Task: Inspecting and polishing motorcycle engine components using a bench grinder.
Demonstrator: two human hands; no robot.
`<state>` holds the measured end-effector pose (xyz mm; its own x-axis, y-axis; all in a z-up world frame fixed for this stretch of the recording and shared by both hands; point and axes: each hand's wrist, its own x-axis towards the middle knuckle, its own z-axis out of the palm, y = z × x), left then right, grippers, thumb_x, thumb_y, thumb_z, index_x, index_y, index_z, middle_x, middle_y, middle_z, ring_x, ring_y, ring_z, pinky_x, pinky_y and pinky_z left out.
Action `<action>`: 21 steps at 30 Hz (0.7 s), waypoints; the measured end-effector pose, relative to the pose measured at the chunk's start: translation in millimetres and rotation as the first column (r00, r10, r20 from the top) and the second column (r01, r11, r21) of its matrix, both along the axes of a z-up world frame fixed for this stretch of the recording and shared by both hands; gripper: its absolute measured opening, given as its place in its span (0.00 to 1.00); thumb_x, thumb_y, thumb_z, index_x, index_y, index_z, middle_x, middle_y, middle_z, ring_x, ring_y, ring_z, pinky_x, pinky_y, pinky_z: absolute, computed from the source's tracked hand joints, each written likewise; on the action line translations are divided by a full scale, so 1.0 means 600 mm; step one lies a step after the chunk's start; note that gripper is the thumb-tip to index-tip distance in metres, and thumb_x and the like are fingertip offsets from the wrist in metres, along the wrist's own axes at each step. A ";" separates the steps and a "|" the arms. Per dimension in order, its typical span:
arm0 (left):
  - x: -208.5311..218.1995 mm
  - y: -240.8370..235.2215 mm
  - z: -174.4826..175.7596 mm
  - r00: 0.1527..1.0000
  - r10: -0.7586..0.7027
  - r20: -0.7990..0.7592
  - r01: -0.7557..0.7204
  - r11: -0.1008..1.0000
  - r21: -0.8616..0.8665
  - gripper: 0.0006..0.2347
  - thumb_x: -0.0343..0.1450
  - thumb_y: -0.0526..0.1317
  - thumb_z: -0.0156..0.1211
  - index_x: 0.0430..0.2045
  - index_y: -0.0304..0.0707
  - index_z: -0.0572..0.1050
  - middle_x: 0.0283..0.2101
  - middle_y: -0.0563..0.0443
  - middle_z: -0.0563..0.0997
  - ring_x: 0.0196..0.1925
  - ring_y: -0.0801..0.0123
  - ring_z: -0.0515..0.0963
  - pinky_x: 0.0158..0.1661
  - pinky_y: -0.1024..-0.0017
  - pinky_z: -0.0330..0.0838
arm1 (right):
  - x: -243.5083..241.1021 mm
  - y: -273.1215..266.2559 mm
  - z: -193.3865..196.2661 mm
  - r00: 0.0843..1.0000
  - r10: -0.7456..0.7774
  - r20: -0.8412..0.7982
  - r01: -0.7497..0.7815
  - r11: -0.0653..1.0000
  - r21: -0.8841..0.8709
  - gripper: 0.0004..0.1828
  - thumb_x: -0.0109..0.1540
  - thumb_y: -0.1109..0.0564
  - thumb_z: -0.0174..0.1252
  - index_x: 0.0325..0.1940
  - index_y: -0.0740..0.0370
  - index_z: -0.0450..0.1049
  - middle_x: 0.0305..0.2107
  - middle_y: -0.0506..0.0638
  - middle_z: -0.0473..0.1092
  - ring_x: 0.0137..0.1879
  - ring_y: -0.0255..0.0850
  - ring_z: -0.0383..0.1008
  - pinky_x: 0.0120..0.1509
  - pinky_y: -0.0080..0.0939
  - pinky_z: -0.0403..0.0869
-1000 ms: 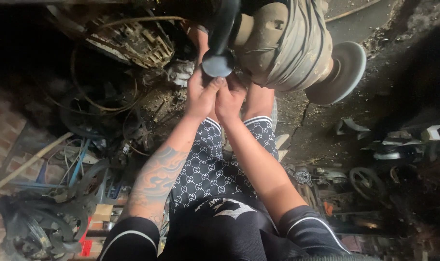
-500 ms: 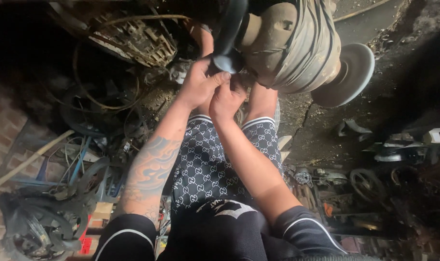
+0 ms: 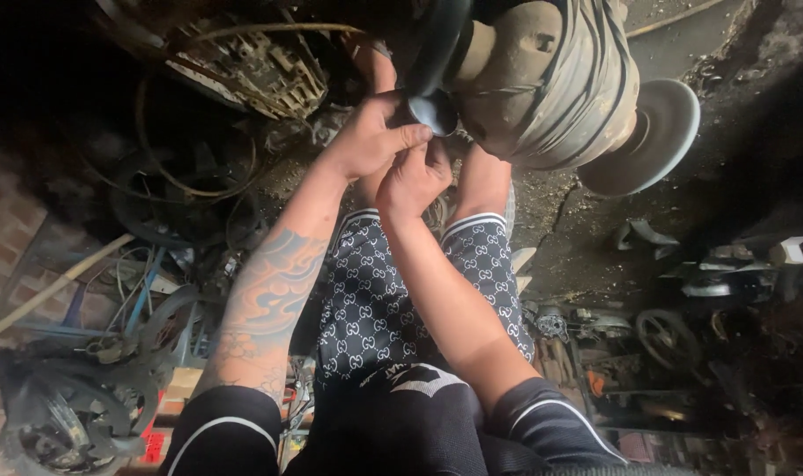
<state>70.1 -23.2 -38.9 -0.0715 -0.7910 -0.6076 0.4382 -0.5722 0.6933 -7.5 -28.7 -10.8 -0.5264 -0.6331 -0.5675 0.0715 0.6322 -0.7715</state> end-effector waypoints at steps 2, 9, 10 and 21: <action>-0.006 0.016 -0.006 1.000 -0.003 0.015 0.004 0.998 -0.061 0.08 0.71 0.35 0.69 0.40 0.30 0.81 0.43 0.46 0.83 0.47 0.68 0.78 0.54 0.63 0.73 | -0.002 0.001 0.001 0.996 0.070 -0.058 -0.072 0.996 -0.044 0.13 0.65 0.62 0.58 0.24 0.61 0.73 0.12 0.48 0.66 0.22 0.28 0.62 0.29 0.30 0.63; 0.005 -0.005 0.081 1.000 0.015 0.023 -0.012 0.991 -0.135 0.12 0.70 0.35 0.71 0.44 0.29 0.79 0.45 0.41 0.82 0.51 0.63 0.78 0.57 0.58 0.71 | -0.089 0.156 -0.062 0.980 0.184 -0.079 -0.197 0.955 -0.223 0.11 0.61 0.70 0.62 0.48 0.73 0.79 0.35 0.61 0.78 0.46 0.38 0.71 0.53 0.48 0.76; 0.006 0.008 0.077 0.997 -0.005 0.083 0.019 0.984 -0.179 0.15 0.69 0.36 0.73 0.46 0.27 0.78 0.46 0.38 0.80 0.52 0.58 0.78 0.57 0.56 0.70 | -0.095 0.157 -0.062 0.973 0.225 -0.058 -0.233 0.943 -0.237 0.10 0.61 0.70 0.63 0.46 0.72 0.79 0.34 0.61 0.78 0.45 0.38 0.71 0.52 0.48 0.76; -0.051 0.071 0.060 0.925 0.170 0.339 -0.089 0.966 -0.243 0.13 0.66 0.33 0.76 0.39 0.27 0.78 0.40 0.42 0.79 0.45 0.60 0.79 0.51 0.58 0.72 | -0.172 0.110 -0.062 0.802 0.556 0.220 -0.494 0.823 -0.281 0.09 0.62 0.59 0.66 0.35 0.70 0.78 0.23 0.54 0.73 0.34 0.35 0.66 0.40 0.45 0.73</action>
<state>39.2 19.5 -3.0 0.2277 -0.8945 -0.3847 0.2009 -0.3434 0.9174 -110.7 37.2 -48.2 0.0817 -0.8799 -0.4682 0.0052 0.4701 -0.8826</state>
